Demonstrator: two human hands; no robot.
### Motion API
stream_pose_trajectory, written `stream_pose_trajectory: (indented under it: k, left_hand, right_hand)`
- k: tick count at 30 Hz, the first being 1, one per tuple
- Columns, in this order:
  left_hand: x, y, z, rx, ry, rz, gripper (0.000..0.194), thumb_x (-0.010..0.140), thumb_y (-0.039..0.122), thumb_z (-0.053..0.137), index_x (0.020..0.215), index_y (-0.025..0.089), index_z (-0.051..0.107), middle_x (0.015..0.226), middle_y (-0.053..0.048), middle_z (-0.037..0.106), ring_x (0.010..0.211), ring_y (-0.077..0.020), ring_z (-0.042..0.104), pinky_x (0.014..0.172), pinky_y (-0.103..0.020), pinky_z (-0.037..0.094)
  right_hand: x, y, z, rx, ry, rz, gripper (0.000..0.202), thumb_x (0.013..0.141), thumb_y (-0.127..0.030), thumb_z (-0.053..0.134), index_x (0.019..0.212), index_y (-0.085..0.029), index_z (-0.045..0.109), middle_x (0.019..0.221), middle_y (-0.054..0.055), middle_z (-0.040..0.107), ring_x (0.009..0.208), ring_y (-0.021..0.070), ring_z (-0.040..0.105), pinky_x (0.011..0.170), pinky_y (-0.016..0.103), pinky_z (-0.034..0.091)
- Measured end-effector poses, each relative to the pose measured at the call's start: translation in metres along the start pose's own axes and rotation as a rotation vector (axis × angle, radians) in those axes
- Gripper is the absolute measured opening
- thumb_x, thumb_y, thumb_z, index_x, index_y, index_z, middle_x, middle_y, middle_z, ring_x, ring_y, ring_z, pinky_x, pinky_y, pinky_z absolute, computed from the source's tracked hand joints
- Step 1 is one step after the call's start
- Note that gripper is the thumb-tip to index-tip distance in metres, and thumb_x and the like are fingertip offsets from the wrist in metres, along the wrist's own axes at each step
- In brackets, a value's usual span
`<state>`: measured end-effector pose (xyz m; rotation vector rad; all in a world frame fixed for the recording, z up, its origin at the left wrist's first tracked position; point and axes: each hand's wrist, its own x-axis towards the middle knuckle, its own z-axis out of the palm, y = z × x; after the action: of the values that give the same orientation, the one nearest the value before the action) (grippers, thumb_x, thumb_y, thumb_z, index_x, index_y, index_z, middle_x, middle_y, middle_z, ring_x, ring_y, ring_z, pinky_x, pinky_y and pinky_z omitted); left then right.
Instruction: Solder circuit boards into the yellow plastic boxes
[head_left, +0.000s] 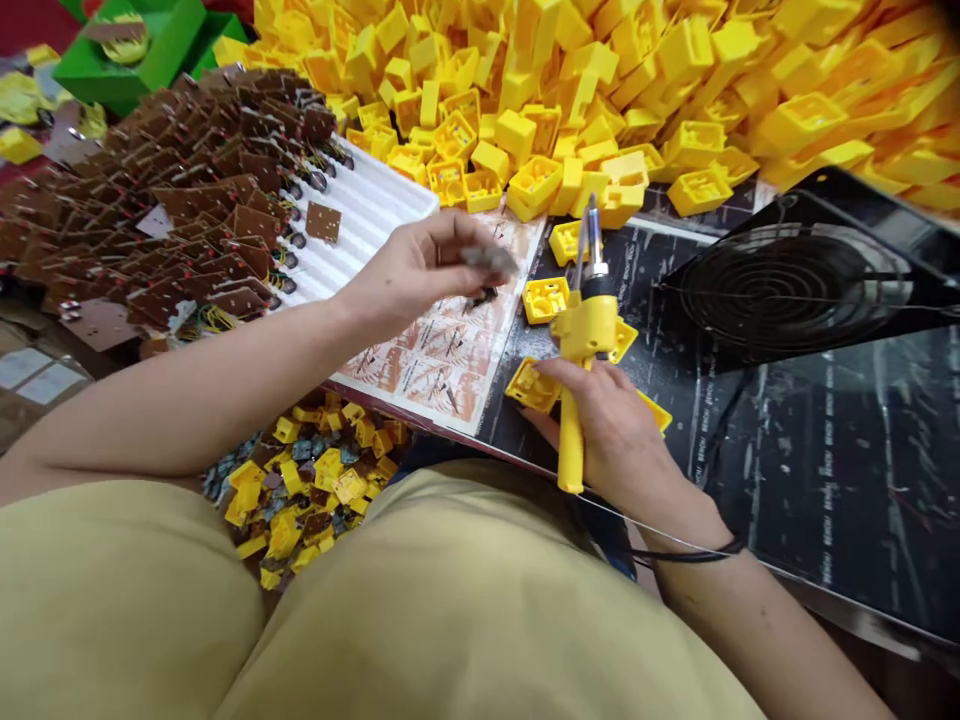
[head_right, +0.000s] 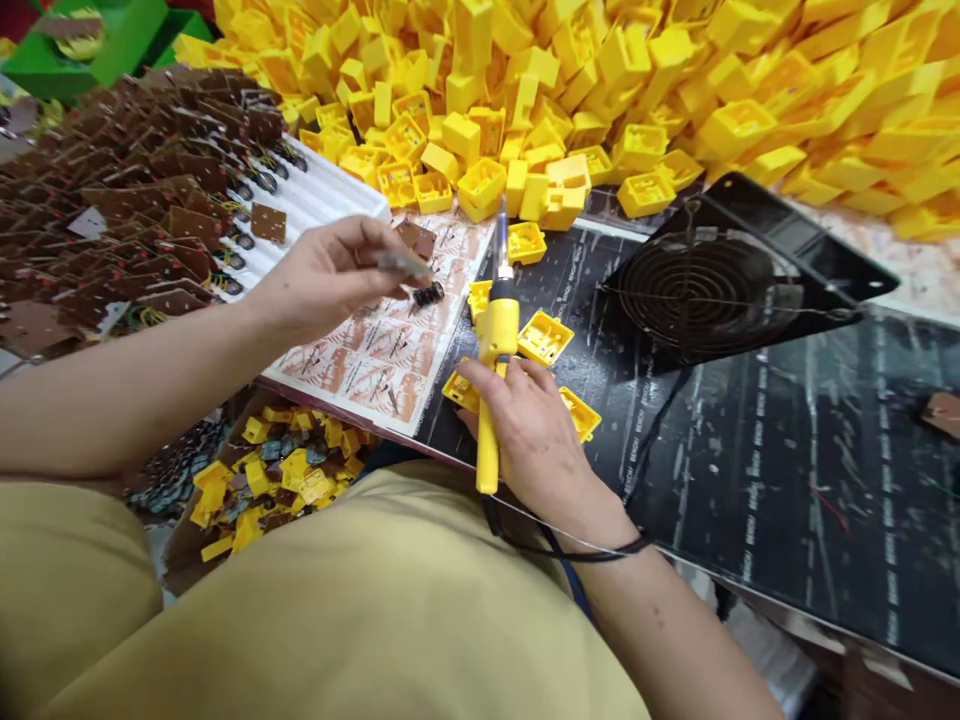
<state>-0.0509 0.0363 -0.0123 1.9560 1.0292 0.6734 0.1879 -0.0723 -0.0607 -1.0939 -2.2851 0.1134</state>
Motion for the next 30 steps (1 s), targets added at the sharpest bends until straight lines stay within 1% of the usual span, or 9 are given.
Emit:
stream_pose_trajectory:
  k: [4,6,9,12,15,18,22,26,30]
  left_hand:
    - [-0.044,-0.014,0.001,0.152,-0.304,0.106,0.027,0.085,0.009,0.047,0.098,0.017,0.068,0.123,-0.01,0.074,0.125,-0.0231,0.064,0.1,-0.043,0.057]
    - [-0.06,-0.016,-0.001,0.289,-0.354,0.156,0.035,0.081,0.006,0.043,0.097,0.019,0.072,0.129,-0.008,0.072,0.136,-0.0235,0.057,0.11,-0.046,0.05]
    - [-0.069,-0.006,-0.001,0.45,-0.158,0.127,0.038,0.082,0.009,0.042,0.101,0.021,0.073,0.127,-0.007,0.072,0.125,-0.0213,0.063,0.108,-0.045,0.051]
    - [-0.065,0.009,0.012,0.652,0.015,0.088,0.029,0.089,0.026,0.049,0.103,0.019,0.073,0.108,-0.009,0.075,0.107,-0.0261,0.067,0.098,-0.048,0.053]
    - [-0.059,0.014,0.031,0.85,-0.007,0.112,0.034,0.089,0.042,0.054,0.1,0.016,0.073,0.101,-0.013,0.073,0.102,-0.0328,0.063,0.092,-0.052,0.049]
    - [-0.058,0.004,0.047,0.916,0.014,0.132,0.03,0.09,0.04,0.056,0.097,0.015,0.072,0.101,-0.013,0.072,0.1,-0.0324,0.061,0.088,-0.05,0.046]
    - [-0.061,-0.015,0.053,0.788,0.094,0.193,0.021,0.095,0.031,0.056,0.088,0.019,0.072,0.095,-0.007,0.074,0.095,-0.0249,0.061,0.087,-0.043,0.043]
    - [-0.062,-0.022,0.053,0.654,0.145,0.355,0.015,0.096,0.025,0.057,0.09,0.022,0.07,0.095,-0.001,0.078,0.096,-0.0198,0.063,0.092,-0.039,0.042]
    - [-0.059,-0.019,0.054,0.676,0.163,0.488,0.012,0.094,0.019,0.059,0.09,0.024,0.069,0.085,0.002,0.077,0.092,-0.0184,0.064,0.096,-0.041,0.038]
  right_hand:
    - [-0.009,0.004,-0.004,0.028,-0.03,-0.034,0.036,0.096,-0.025,0.06,0.129,-0.021,0.046,0.088,0.002,0.062,0.083,0.0214,0.063,0.093,0.043,0.053]
    - [-0.013,0.004,-0.005,0.055,-0.055,-0.065,0.033,0.098,-0.025,0.058,0.129,-0.022,0.046,0.09,0.002,0.064,0.086,0.021,0.065,0.1,0.046,0.05]
    - [-0.015,0.004,-0.004,0.076,-0.065,-0.066,0.038,0.097,-0.03,0.061,0.131,-0.023,0.045,0.095,0.003,0.066,0.088,0.0214,0.066,0.105,0.048,0.047]
    - [-0.016,0.006,-0.004,0.059,-0.043,-0.061,0.045,0.095,-0.037,0.066,0.132,-0.023,0.044,0.093,0.003,0.064,0.088,0.0214,0.066,0.107,0.048,0.045]
    - [-0.019,0.005,-0.006,0.04,-0.028,-0.061,0.046,0.095,-0.036,0.066,0.133,-0.022,0.044,0.091,0.002,0.062,0.089,0.0209,0.066,0.111,0.048,0.043]
    - [-0.023,0.005,-0.009,0.03,-0.021,-0.041,0.047,0.093,-0.033,0.068,0.133,-0.023,0.044,0.092,0.001,0.064,0.089,0.0201,0.066,0.112,0.047,0.042]
    - [-0.025,0.003,-0.008,0.031,0.043,-0.055,0.046,0.092,-0.036,0.069,0.13,-0.02,0.049,0.088,0.0,0.064,0.081,0.018,0.066,0.109,0.044,0.045]
    - [-0.014,-0.002,-0.003,-0.003,0.093,-0.098,0.034,0.095,-0.038,0.065,0.121,-0.019,0.056,0.084,0.001,0.066,0.075,0.0162,0.065,0.106,0.045,0.048]
    - [-0.008,-0.009,-0.017,-0.049,0.328,-0.083,0.02,0.086,-0.025,0.077,0.101,-0.021,0.063,0.064,-0.008,0.059,0.055,0.0068,0.055,0.088,0.025,0.054]
